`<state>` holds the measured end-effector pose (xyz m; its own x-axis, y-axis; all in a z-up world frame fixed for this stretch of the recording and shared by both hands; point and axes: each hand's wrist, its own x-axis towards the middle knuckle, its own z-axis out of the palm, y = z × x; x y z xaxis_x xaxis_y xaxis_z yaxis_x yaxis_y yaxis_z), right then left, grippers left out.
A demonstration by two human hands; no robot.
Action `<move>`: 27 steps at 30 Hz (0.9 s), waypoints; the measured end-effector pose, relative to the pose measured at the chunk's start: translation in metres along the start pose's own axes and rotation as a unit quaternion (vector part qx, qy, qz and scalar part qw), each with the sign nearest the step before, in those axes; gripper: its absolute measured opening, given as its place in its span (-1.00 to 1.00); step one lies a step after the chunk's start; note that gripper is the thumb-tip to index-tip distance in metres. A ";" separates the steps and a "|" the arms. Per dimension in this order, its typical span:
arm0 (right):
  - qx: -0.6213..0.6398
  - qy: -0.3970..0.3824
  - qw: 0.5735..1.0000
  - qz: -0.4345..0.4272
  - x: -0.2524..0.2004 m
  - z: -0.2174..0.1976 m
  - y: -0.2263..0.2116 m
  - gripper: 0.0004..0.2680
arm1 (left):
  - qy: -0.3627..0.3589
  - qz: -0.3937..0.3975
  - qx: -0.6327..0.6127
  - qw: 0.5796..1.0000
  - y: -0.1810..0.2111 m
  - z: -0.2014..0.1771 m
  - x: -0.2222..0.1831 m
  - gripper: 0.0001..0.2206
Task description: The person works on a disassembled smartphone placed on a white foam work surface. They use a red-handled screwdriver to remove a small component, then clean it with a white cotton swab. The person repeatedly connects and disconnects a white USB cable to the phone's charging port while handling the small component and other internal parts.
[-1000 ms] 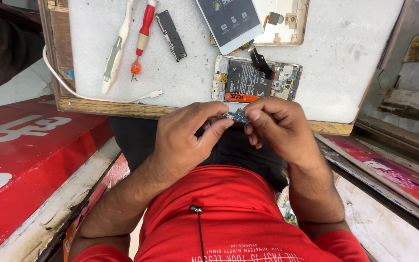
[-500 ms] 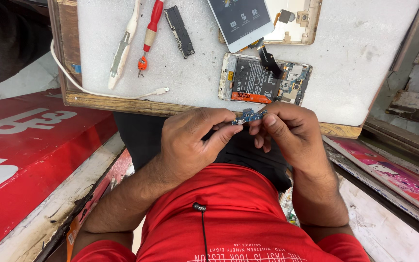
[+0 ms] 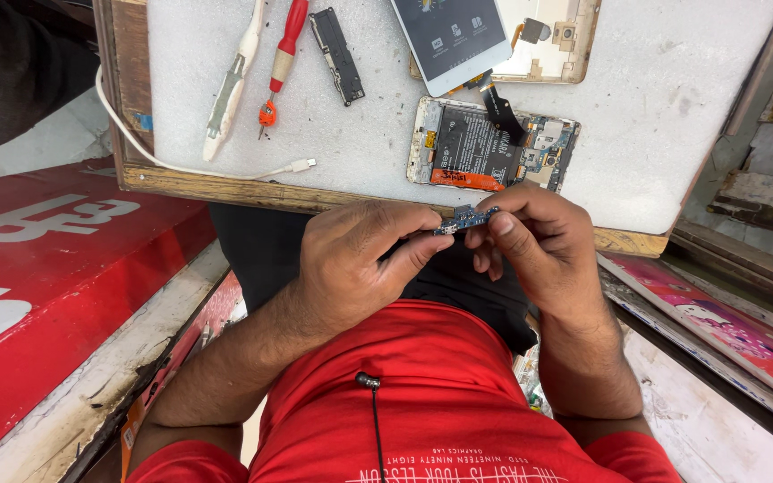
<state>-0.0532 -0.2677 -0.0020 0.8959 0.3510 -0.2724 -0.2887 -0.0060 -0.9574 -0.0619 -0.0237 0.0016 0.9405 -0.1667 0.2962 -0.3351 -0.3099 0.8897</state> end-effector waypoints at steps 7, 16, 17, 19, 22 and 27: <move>0.014 0.012 1.000 -0.008 0.001 0.003 0.000 -0.82 | 0.004 0.007 -0.006 1.000 -0.001 0.000 0.000 -0.76; -0.013 0.016 0.999 -0.036 0.000 0.001 0.007 -0.85 | -0.003 0.028 -0.022 0.999 -0.004 -0.001 0.001 -0.77; -0.012 0.014 0.999 -0.038 -0.001 0.001 0.007 -0.86 | -0.002 0.030 -0.026 0.999 -0.004 -0.001 0.001 -0.77; -0.010 0.009 0.999 -0.043 0.000 0.003 0.008 -0.86 | 0.000 0.033 -0.029 0.999 -0.004 -0.002 0.002 -0.78; -0.004 0.009 0.999 -0.035 0.003 0.008 0.006 -0.89 | 0.007 0.027 -0.033 0.999 -0.002 -0.004 0.005 -0.78; -0.285 0.052 0.950 -0.115 0.006 0.022 -0.004 -0.95 | 0.026 -0.034 -0.008 0.999 0.000 -0.026 0.016 -0.91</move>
<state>-0.0547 -0.2448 0.0023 0.9501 0.3107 -0.0283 0.1232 -0.4571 -0.8809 -0.0456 -0.0016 0.0152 0.9631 -0.0958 0.2515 -0.2689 -0.3033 0.9142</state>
